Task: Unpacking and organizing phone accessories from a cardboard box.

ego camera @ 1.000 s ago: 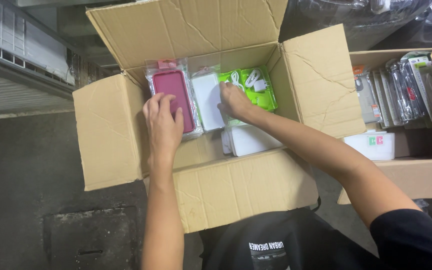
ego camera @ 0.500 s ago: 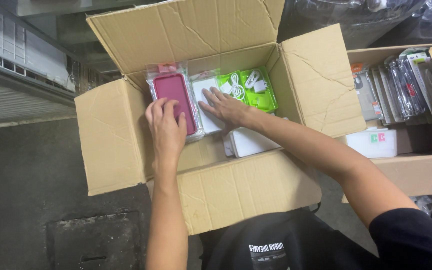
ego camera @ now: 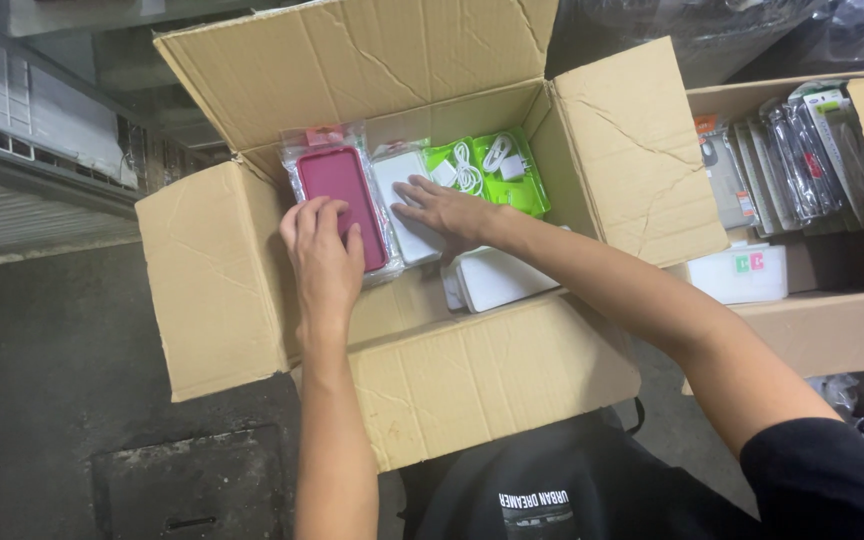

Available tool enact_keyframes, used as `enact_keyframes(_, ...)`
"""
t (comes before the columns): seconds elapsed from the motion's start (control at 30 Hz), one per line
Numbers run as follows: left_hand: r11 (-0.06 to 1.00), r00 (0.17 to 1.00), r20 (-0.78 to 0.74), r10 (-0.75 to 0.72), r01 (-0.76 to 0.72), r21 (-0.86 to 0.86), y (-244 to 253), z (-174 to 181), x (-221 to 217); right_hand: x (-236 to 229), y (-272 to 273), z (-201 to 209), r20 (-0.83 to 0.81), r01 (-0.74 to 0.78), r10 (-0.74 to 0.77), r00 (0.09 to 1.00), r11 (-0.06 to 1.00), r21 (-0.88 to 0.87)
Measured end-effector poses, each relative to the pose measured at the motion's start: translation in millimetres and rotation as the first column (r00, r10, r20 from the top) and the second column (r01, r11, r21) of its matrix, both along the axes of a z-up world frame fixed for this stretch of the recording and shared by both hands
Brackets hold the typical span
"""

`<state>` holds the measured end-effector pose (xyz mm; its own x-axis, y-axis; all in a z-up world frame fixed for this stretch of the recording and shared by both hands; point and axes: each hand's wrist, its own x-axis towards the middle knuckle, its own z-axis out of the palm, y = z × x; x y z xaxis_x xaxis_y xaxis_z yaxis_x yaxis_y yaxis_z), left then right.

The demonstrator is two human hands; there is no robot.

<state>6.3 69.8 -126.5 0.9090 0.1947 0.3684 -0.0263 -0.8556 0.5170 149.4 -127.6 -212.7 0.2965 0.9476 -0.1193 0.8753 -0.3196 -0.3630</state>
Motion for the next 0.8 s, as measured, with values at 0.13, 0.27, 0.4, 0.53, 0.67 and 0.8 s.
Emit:
enact_keyframes(0.13, 1.000, 1.000, -0.021, 0.013, -0.013, -0.020, -4, 5, -2, -3, -1, -10, 0.021, 0.032, -0.032, 0.999, 0.999, -0.007)
enact_keyframes(0.27, 1.000, 1.000, 0.003, 0.019, -0.019, 0.018, -6, 5, -1, -10, 2, 14, 0.022, 0.088, -0.086, 0.996, 0.993, -0.082)
enact_keyframes(0.4, 1.000, 1.000, 0.012, 0.009, -0.010, 0.029, -7, 10, -2, -13, -3, 33, -0.018, 0.091, -0.092, 0.996, 0.995, -0.043)
enact_keyframes(0.53, 0.999, 1.000, 0.005, 0.002, -0.003, 0.044, -13, 21, 0, -12, -27, 53, 0.008, 0.103, -0.104, 0.995, 0.991, 0.089)
enact_keyframes(0.67, 0.997, 0.999, 0.042, -0.034, 0.031, 0.076, -38, 35, 6, -10, -64, 82, 0.014, 0.127, -0.135, 0.991, 0.958, 0.257)
enact_keyframes(0.8, 0.995, 0.994, 0.058, -0.098, 0.099, -0.015, -87, 51, 15, -1, -113, 111, -0.008, 0.141, -0.149, 0.989, 0.917, 0.374)
